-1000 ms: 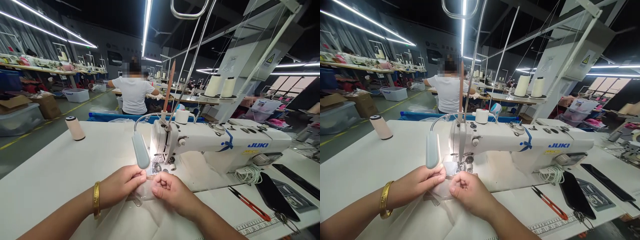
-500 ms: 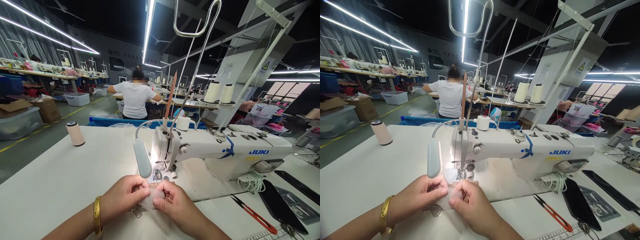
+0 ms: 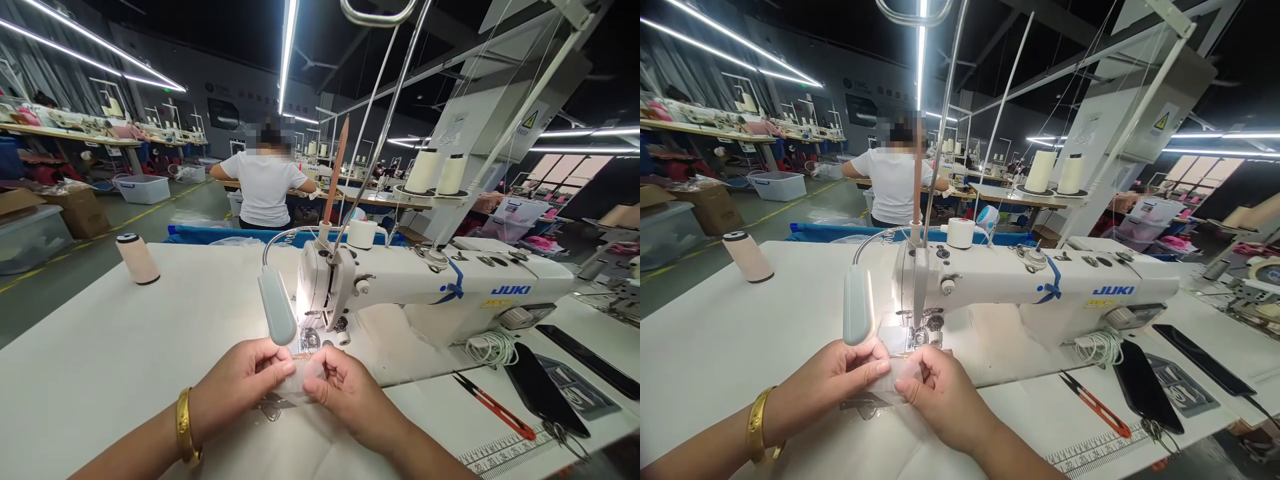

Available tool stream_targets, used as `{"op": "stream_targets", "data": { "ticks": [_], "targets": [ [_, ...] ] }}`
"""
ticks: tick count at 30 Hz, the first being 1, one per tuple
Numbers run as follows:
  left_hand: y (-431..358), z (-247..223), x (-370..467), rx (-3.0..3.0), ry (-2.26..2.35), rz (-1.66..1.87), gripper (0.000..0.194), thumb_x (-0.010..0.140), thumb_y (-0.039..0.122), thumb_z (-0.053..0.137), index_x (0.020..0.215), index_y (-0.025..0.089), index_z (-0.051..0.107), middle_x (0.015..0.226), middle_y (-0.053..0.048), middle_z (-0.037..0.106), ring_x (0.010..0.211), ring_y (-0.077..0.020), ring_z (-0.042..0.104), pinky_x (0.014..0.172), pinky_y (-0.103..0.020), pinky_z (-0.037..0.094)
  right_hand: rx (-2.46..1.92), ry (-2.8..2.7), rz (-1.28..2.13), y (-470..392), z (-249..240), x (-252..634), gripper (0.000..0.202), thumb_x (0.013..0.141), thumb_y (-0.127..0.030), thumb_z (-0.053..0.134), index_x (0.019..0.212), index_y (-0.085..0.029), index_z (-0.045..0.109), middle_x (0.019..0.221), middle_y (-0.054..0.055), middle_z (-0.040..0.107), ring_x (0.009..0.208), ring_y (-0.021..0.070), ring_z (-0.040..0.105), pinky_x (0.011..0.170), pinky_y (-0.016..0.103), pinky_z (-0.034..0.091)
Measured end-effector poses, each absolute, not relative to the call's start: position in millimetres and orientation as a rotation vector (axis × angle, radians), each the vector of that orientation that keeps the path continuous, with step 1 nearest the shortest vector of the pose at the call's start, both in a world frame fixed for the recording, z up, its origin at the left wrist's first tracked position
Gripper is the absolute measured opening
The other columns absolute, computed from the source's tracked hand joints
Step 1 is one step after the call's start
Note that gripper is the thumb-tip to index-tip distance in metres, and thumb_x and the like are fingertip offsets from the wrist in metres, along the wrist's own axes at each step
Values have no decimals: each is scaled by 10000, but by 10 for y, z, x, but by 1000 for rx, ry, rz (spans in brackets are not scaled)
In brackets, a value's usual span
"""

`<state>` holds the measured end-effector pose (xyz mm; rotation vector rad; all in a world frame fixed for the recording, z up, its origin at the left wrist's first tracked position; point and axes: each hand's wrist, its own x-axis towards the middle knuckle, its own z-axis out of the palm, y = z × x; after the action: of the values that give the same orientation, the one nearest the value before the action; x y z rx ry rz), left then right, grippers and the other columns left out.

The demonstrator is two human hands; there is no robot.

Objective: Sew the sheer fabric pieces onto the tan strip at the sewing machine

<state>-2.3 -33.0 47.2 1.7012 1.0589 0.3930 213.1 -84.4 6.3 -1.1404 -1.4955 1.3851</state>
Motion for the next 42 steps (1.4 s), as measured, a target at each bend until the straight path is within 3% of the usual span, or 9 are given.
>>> {"op": "stream_targets", "data": {
  "ticks": [12,19,24,29,32,38,42],
  "targets": [
    [-345,478,-34,1739,1044,414,473,827,678,572,713,221,529,637,61,403,614,-139,350,586,-258,296,-1099,-1462,1320,-843,63,2136,409,949,-595,697,892,-207,583,804,-25,507,751,163,457,695,290,349],
    [-301,303,-72,1733,1012,446,443,869,638,580,727,219,571,585,69,404,548,-129,352,517,-253,303,-1160,-1449,1299,-847,67,2146,452,950,-656,665,905,-210,604,777,-28,486,737,165,435,688,295,339],
    [-330,429,-51,1720,1028,410,430,854,621,578,702,219,552,605,51,438,581,-147,424,554,-265,371,-1177,-1442,1296,-840,44,2159,457,956,-657,655,871,-214,582,767,-29,481,728,166,435,690,299,346],
    [-327,482,-34,1771,1031,399,440,872,613,532,666,227,485,601,60,375,570,-136,348,541,-258,309,-1204,-1478,1248,-853,42,2154,468,958,-666,634,851,-215,567,773,-19,500,733,174,451,692,305,353],
    [-368,606,-102,1805,984,380,439,905,592,531,671,227,460,620,51,420,593,-143,385,562,-257,332,-1224,-1513,1193,-954,112,2120,469,950,-661,635,820,-216,565,781,-7,517,746,180,467,693,306,366],
    [-322,974,-255,2144,977,137,389,929,515,601,675,225,549,632,35,491,594,-151,440,535,-252,299,-1218,-1593,1343,-1189,329,1969,286,931,-470,649,806,-224,576,714,-14,554,658,156,463,618,291,360],
    [-28,698,-69,2405,1024,234,316,865,406,635,642,225,503,666,11,534,643,-187,468,586,-277,314,-1427,-1839,904,-1073,201,1921,303,896,-213,602,669,-229,402,656,-26,491,648,155,430,615,298,328]
  ]
}}
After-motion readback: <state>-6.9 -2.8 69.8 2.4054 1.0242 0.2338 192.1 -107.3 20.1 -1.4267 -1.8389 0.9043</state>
